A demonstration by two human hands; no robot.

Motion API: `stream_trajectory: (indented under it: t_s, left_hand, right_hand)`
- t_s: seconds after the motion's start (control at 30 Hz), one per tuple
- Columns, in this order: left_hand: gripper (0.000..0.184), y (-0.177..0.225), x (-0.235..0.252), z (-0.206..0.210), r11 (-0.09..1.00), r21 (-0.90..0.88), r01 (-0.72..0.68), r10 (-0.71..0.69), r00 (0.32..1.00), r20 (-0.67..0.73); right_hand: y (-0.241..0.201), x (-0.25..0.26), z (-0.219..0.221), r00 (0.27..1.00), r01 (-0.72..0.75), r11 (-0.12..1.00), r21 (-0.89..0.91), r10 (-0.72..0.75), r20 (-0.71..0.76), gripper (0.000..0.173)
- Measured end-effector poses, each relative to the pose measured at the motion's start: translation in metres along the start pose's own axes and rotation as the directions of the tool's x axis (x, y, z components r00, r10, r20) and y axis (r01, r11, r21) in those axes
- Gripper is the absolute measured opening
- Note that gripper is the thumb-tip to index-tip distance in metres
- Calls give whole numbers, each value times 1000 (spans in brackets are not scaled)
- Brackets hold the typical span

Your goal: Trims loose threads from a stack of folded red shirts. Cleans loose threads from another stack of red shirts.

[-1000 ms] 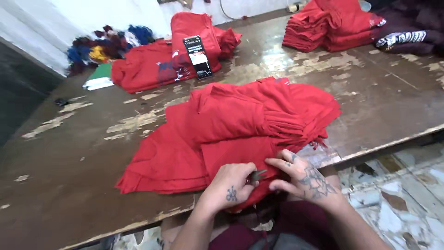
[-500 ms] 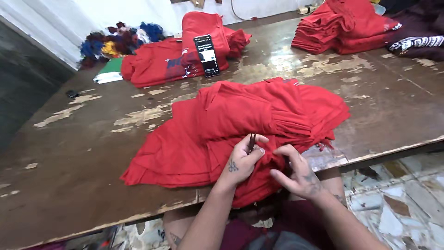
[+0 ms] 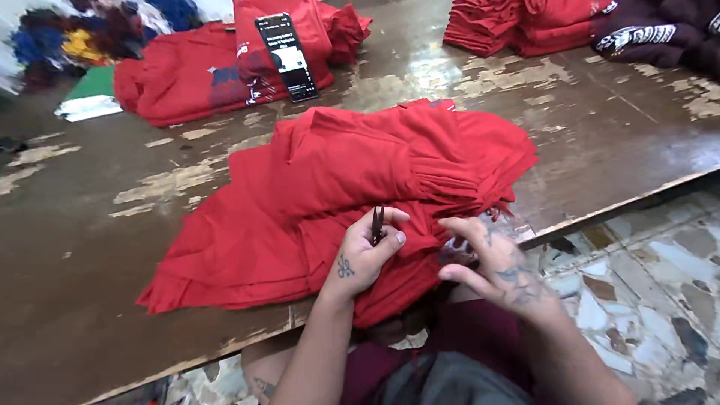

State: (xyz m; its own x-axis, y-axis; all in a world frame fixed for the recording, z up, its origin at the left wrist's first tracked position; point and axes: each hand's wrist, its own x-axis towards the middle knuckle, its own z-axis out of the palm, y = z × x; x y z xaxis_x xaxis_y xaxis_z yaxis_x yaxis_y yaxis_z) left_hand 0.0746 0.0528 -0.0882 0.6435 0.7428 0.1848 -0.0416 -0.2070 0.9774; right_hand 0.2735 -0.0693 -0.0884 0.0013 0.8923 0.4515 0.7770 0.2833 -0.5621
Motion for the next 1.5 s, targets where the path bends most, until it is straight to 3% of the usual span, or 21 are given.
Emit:
stream_trajectory:
  t_s: [0.1, 0.17, 0.27, 0.4, 0.47, 0.53, 0.7, 0.9, 1.03, 1.43, 1.5]
  left_hand:
    - [23, 9, 0, -1, 997, 75, -30, 28, 999, 16]
    - [27, 16, -5, -5, 977, 205, -63, 50, 996, 68]
    - [30, 18, -13, -9, 911, 394, -124, 67, 986, 154]
    - [40, 19, -13, -6, 831, 530, -166, 53, 974, 221]
    - [44, 30, -14, -2, 693, 698, -179, 37, 976, 213]
    - [35, 41, -16, 1, 547, 802, -239, 82, 969, 233]
    - [28, 71, -18, 5, 349, 828, -440, 136, 898, 419]
    - [24, 63, -10, 14, 151, 823, -548, 253, 826, 503]
    - [25, 72, -15, 10, 153, 840, -520, 236, 845, 480]
    - [29, 55, -29, 6, 192, 855, -481, 304, 858, 414]
    - [28, 51, -30, 0, 275, 870, -410, 310, 894, 324]
  right_hand:
    - [-1, 11, 31, 987, 86, 995, -54, -93, -134, 30]
    - [3, 8, 27, 991, 96, 994, -60, -100, -83, 20]
    - [11, -6, 7, 993, 116, 989, -92, -114, 25, 21]
    - [15, -18, 1, 979, 201, 976, -85, -202, -7, 23]
    - [11, -18, 1, 978, 200, 977, -77, -204, -40, 24]
    - [6, -20, 0, 981, 184, 981, -66, -188, -55, 25]
    - [-6, -24, -2, 991, 119, 988, -97, -124, -44, 25]
    - [-9, -21, 3, 958, 219, 967, -129, -238, -161, 19]
    - [-9, -19, 1, 951, 213, 966, -146, -239, -195, 20]
    - [-11, -26, 12, 933, 326, 943, 71, -309, -186, 22]
    - [-14, -35, 9, 932, 356, 924, 138, -341, -120, 23]
